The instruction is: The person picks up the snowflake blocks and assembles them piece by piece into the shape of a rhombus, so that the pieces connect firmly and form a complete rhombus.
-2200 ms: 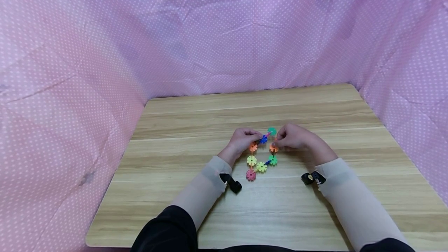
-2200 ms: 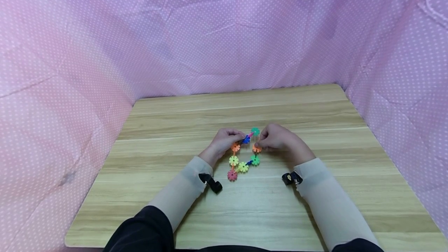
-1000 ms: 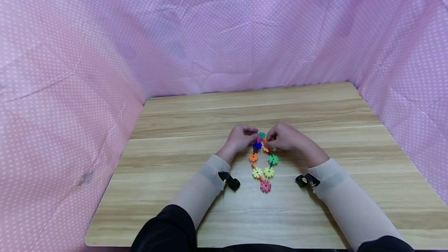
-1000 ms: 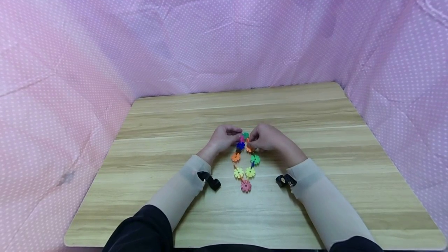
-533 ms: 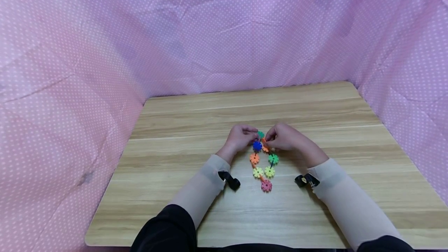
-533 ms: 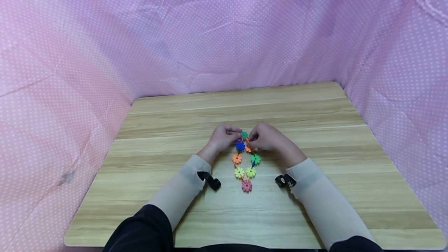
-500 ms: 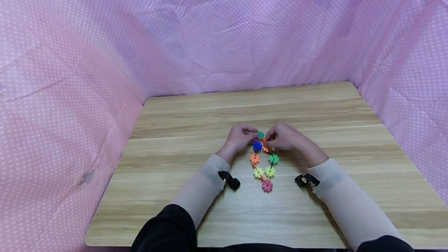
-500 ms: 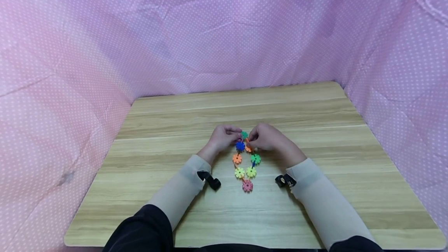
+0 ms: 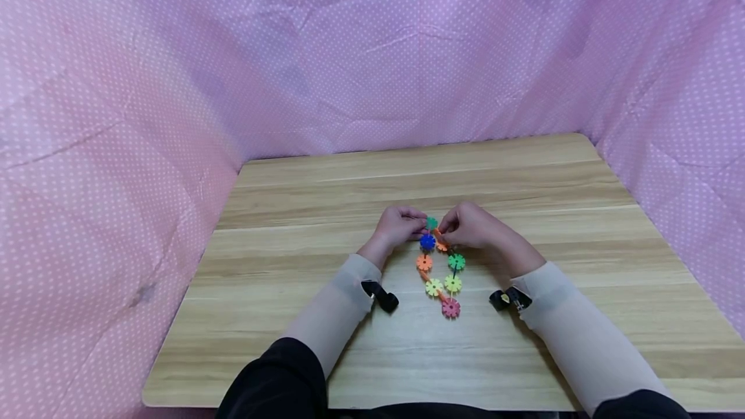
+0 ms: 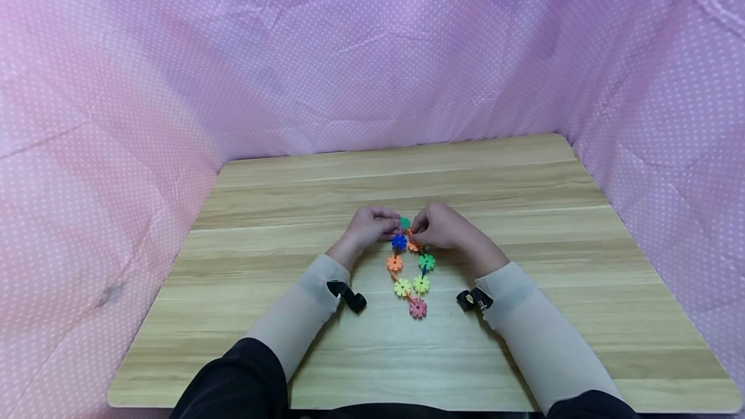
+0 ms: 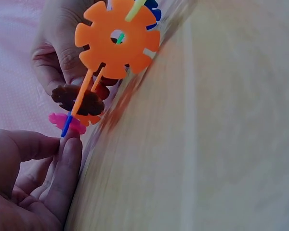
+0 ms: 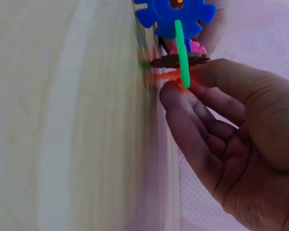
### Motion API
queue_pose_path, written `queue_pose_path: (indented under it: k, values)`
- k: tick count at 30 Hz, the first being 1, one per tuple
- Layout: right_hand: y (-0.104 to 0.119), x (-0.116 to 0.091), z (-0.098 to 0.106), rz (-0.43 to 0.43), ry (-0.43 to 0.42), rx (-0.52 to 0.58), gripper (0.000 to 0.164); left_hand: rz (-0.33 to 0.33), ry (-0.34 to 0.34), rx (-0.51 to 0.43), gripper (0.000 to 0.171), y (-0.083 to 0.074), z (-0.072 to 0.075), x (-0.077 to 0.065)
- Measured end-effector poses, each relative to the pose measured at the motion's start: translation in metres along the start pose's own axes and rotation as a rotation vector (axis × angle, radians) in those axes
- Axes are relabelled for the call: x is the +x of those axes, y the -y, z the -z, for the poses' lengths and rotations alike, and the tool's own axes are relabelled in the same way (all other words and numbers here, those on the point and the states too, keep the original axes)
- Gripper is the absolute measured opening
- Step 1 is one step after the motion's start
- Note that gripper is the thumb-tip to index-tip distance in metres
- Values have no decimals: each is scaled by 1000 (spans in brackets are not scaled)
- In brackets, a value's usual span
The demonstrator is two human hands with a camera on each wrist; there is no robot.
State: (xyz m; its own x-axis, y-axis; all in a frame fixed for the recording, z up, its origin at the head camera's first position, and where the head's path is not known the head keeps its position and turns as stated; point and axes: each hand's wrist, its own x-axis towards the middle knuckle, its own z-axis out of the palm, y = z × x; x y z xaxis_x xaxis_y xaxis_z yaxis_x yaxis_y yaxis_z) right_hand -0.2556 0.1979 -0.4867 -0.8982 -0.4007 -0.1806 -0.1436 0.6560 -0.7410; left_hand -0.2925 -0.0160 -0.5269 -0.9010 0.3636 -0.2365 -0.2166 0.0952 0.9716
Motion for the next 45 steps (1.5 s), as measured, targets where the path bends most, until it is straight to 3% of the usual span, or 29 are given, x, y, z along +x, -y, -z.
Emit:
queue_pose_path:
  k: [25,45]
  values:
    - [-3,-1,2,-9,6,44,4,5,-4,-35,12,0,0,-1]
    - [1,2,-6,0,-89,-15,5,14,-7,-38,9,-1,0,-2]
